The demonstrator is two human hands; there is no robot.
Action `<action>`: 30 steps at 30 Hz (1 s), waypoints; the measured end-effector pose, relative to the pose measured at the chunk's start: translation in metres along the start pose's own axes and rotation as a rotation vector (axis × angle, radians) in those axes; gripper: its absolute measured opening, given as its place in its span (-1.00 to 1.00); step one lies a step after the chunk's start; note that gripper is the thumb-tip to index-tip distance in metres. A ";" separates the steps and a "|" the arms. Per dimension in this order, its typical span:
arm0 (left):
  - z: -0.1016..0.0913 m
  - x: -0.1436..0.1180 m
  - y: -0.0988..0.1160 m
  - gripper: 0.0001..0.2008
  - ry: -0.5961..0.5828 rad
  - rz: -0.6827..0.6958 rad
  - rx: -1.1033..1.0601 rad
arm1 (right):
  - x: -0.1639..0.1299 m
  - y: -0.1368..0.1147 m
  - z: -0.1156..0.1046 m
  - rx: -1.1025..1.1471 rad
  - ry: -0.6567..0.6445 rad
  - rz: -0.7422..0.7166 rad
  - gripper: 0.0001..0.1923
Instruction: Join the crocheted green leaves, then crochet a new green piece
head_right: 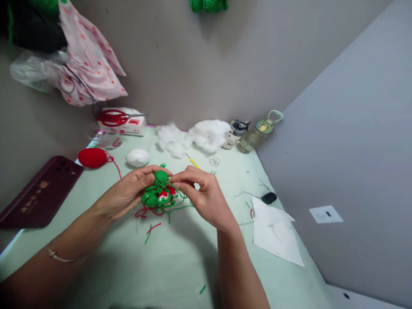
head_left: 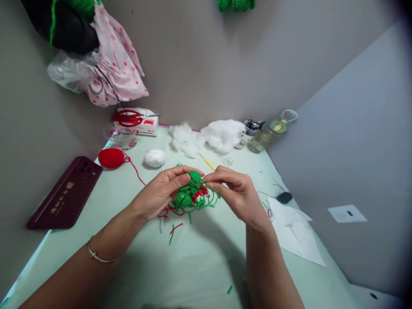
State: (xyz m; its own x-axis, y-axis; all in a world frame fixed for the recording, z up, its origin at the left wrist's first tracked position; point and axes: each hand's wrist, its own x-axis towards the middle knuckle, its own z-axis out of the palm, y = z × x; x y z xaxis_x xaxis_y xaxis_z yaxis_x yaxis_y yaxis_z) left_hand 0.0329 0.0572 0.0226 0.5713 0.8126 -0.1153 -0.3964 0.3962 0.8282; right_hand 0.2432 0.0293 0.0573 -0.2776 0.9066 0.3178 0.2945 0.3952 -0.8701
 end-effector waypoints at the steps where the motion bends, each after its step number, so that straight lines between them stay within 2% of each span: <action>1: 0.001 0.000 0.001 -0.64 -0.005 0.000 0.000 | 0.000 0.002 0.000 0.015 -0.003 0.005 -0.88; 11: 0.005 -0.001 0.000 -0.69 -0.070 0.000 -0.058 | 0.000 0.007 -0.007 0.028 -0.044 0.032 -0.86; 19: 0.011 -0.003 -0.003 -0.82 0.015 0.058 -0.090 | -0.001 0.002 -0.001 -0.062 0.023 -0.028 -0.89; 25: 0.012 -0.005 -0.001 -0.79 0.042 0.049 -0.031 | -0.006 -0.003 -0.010 -0.135 -0.039 -0.051 -0.82; 30: 0.012 -0.005 -0.001 -0.77 0.036 0.047 -0.053 | -0.004 -0.005 -0.006 -0.108 -0.019 -0.030 -0.86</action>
State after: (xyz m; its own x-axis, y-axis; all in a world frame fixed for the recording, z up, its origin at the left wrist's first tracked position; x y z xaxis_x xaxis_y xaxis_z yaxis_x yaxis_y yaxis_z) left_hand 0.0393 0.0479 0.0288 0.5253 0.8454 -0.0969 -0.4606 0.3782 0.8030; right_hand 0.2479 0.0248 0.0626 -0.3051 0.8913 0.3353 0.3823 0.4371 -0.8141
